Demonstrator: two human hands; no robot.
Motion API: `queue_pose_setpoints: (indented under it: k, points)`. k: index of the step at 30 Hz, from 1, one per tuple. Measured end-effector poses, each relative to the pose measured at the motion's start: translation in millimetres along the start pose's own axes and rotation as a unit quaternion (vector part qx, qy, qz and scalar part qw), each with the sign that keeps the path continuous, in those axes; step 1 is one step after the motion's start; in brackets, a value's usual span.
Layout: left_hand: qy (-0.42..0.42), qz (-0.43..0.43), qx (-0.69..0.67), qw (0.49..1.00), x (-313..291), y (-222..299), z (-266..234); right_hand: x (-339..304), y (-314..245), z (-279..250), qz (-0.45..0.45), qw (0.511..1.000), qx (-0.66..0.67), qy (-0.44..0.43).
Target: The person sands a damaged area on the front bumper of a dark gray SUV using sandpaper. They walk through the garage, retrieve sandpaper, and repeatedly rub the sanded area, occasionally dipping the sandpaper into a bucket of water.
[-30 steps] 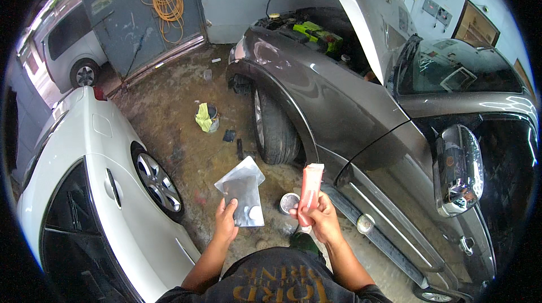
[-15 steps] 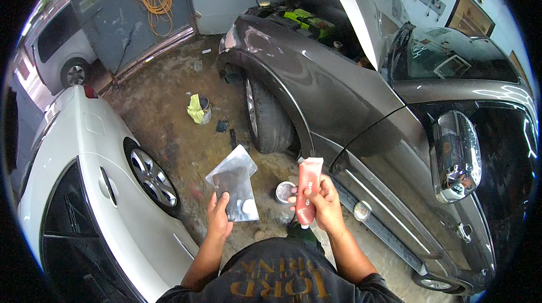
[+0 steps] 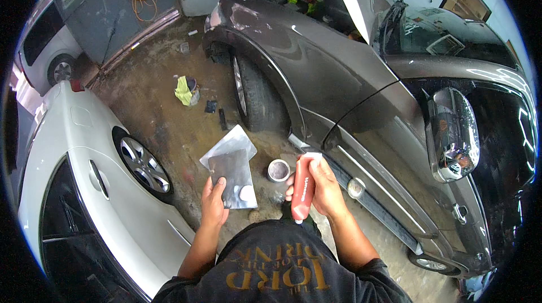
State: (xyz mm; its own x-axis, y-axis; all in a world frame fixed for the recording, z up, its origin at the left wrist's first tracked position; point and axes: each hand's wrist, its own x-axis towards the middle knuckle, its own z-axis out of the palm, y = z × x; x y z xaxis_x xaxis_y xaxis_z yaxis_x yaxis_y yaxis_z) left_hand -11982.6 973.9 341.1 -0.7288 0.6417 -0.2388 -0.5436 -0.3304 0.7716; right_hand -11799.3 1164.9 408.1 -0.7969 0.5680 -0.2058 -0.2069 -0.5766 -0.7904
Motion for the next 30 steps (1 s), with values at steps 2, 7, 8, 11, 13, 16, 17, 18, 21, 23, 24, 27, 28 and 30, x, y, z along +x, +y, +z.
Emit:
queue_pose_setpoints:
  k: [2,7,8,11,13,16,17,18,21,23,24,27,28,30]
  points:
    - [-0.01,-0.013,0.006,1.0,-1,-6,-1,-1,4,-6,0.005,1.0,-0.023,0.015]
    - [-0.042,-0.023,0.049,0.998,-1,-16,-4,-1,5,-2,0.029,0.993,-0.11,0.021]
    - [-0.041,-0.036,0.064,0.996,-3,-15,-1,-1,6,-4,0.037,0.994,-0.102,0.014]
    - [-0.062,-0.016,0.115,0.991,-4,-12,3,-2,-5,4,0.077,0.982,-0.173,-0.009]
    - [-0.073,-0.008,0.138,0.988,-5,-9,8,-1,-9,2,0.097,0.976,-0.19,-0.044]
    - [-0.085,-0.002,0.16,0.983,-4,-6,12,0,-9,8,0.099,0.958,-0.262,-0.066]
    - [-0.087,-0.001,0.165,0.982,-4,-4,12,0,-8,10,0.109,0.953,-0.275,-0.065]
    - [-0.092,-0.003,0.178,0.98,-4,-2,14,0,-7,11,0.119,0.948,-0.289,-0.062]
    - [-0.1,0.001,0.195,0.976,-3,6,19,1,-8,15,0.128,0.929,-0.342,-0.067]
    - [-0.099,0.013,0.181,0.978,-3,7,23,1,-10,21,0.129,0.921,-0.362,-0.067]
    - [-0.1,0.02,0.199,0.975,-3,9,24,2,-11,23,0.131,0.92,-0.364,-0.064]
    - [-0.109,0.039,0.244,0.963,-3,11,24,3,-12,26,0.129,0.917,-0.373,-0.066]
    - [-0.116,0.045,0.251,0.96,-3,11,24,3,-12,27,0.127,0.915,-0.376,-0.069]
    - [-0.125,0.054,0.257,0.957,-3,12,24,4,-11,30,0.112,0.901,-0.415,-0.066]
